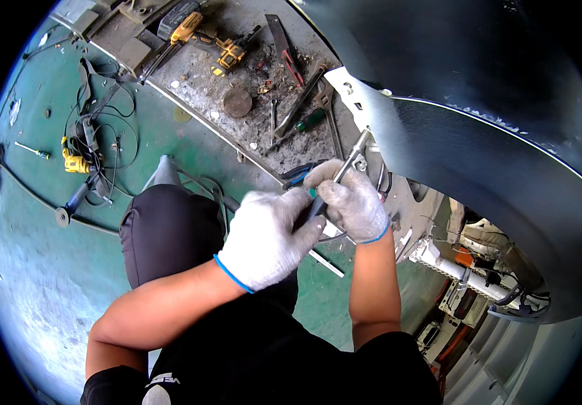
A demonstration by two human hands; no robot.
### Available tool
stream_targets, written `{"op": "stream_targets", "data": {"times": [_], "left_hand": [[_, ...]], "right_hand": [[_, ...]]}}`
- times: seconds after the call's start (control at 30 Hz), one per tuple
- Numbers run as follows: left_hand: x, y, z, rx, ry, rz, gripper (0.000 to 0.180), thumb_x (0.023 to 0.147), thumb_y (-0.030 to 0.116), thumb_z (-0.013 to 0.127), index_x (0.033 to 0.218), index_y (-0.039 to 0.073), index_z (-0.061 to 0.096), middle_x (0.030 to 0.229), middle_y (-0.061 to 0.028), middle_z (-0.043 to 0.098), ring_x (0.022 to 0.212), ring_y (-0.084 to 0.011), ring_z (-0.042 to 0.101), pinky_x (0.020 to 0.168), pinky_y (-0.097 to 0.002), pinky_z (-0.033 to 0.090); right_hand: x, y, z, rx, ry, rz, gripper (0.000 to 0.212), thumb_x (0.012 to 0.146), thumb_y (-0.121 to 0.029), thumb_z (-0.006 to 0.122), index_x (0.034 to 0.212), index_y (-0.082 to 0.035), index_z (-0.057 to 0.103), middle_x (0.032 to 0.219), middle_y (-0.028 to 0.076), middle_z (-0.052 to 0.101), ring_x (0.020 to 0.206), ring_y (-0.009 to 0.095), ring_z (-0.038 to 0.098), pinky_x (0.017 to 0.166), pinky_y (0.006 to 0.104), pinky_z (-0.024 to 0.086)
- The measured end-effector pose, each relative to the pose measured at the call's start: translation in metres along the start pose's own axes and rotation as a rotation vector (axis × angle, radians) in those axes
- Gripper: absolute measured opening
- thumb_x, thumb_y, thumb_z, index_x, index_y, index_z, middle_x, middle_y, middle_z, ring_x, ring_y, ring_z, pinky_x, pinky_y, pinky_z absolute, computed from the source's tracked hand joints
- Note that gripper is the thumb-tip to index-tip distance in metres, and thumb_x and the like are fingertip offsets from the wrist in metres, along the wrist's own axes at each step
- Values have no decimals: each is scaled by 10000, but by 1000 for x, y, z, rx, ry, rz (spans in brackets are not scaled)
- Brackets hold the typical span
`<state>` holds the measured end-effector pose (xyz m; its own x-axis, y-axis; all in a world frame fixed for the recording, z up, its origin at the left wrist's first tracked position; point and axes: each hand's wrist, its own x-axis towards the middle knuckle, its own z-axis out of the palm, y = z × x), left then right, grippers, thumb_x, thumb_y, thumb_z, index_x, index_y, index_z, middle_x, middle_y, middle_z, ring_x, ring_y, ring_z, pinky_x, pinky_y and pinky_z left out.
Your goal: The person aligns a large curved metal panel to a vehicle frame and secures it by inserting and tightening multiple bolts with a wrench. The person repeatedly adjusts the panel position and uses a socket wrench to fasten bolts along the edge.
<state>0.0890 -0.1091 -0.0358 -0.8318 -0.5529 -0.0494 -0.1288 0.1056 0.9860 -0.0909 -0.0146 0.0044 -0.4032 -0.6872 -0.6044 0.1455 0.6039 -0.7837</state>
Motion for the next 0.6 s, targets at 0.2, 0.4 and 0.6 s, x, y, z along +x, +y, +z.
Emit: {"op": "stream_targets", "data": {"times": [0.2, 0.4, 0.6], "left_hand": [[0, 4, 3, -47, -68, -140, 315, 929, 293, 717, 1048, 12, 638, 850, -197, 706, 829, -411, 705, 725, -480, 544], [1, -6, 3, -391, -193, -233, 347, 958, 288, 698, 1183, 25, 672, 881, -172, 712, 778, -389, 692, 720, -463, 540], [2, -4, 6, 166, 202, 148, 355, 883, 278, 765, 1147, 52, 691, 783, -171, 674, 732, -415, 662, 693, -523, 508]], "right_hand": [[5, 11, 5, -35, 144, -61, 161, 851, -164, 633, 974, -63, 652, 794, -13, 606, 553, 30, 461, 469, 196, 349], [2, 19, -4, 111, 31, -75, 226, 851, -165, 623, 1037, -40, 649, 797, 16, 624, 561, 75, 494, 484, 212, 370], [6, 10, 14, -61, 166, -46, 148, 892, -180, 641, 986, -71, 673, 748, -29, 575, 588, 42, 485, 506, 209, 342]]}}
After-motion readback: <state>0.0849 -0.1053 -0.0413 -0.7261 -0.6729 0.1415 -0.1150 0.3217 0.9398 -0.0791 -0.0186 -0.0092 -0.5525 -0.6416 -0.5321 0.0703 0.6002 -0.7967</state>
